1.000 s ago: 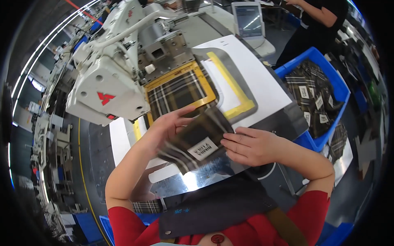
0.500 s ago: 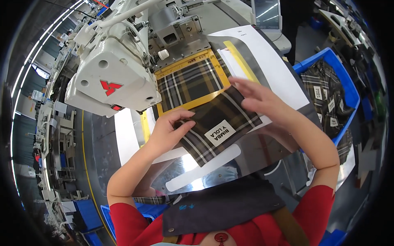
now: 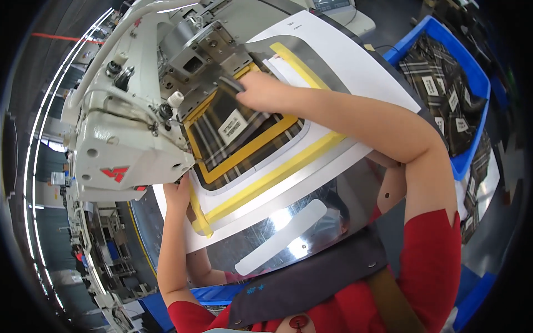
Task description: The recorder aligns fabric pieces and brand labels into a template frame, inserts them into an industrial sewing machine, and monitors the automated stitching cycle.
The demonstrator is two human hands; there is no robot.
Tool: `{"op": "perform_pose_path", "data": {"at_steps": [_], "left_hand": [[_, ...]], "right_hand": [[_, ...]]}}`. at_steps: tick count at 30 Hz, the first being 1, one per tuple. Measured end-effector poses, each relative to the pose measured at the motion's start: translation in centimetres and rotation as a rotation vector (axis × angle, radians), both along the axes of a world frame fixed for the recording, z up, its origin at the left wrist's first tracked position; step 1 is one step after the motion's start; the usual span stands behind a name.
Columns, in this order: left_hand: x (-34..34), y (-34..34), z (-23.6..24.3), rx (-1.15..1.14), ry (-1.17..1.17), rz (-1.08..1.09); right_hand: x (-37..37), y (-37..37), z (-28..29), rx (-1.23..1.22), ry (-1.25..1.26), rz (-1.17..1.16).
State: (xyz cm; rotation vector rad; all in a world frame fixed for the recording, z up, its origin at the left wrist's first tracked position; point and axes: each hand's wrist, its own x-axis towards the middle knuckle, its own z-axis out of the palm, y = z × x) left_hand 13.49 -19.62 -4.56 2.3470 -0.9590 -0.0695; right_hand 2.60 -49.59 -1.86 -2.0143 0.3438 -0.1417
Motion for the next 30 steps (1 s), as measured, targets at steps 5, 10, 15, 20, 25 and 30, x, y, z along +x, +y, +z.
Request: {"op": "perform_pose_path", "data": {"at_steps": [5, 10, 15, 20, 25, 30], "left_hand": [[1.6, -4.4, -1.6, -0.103, -0.169, -0.306], [1.5, -4.2, -1.8, -0.084, -0.161, -0.296], [1.0, -4.6, -1.0, -0.112, -0.104, -0.316], [1.7, -4.1, -1.1, 0.049, -0.346, -0.323], [1.0, -4.1, -0.8, -0.079, -0.135, -0.311], [2.3, -2.6, -3.2, -0.174, -0.085, -0.353]], "right_hand": [[0.6, 0.9, -1.6, 0.045, -0.026, 0.019], [-0.3, 0.1, -0.9, 0.076, 0.076, 0.040], [-0.2, 0.4, -0.5, 0.083, 0.096, 0.040], [-0.1, 0.8, -2.4, -0.706, -0.638, -0.258], [-2.1, 6.6, -2.9, -0.652, -0.510, 0.500], [-1.1, 8.2, -3.7, -0.665, -0.539, 0.590]]}}
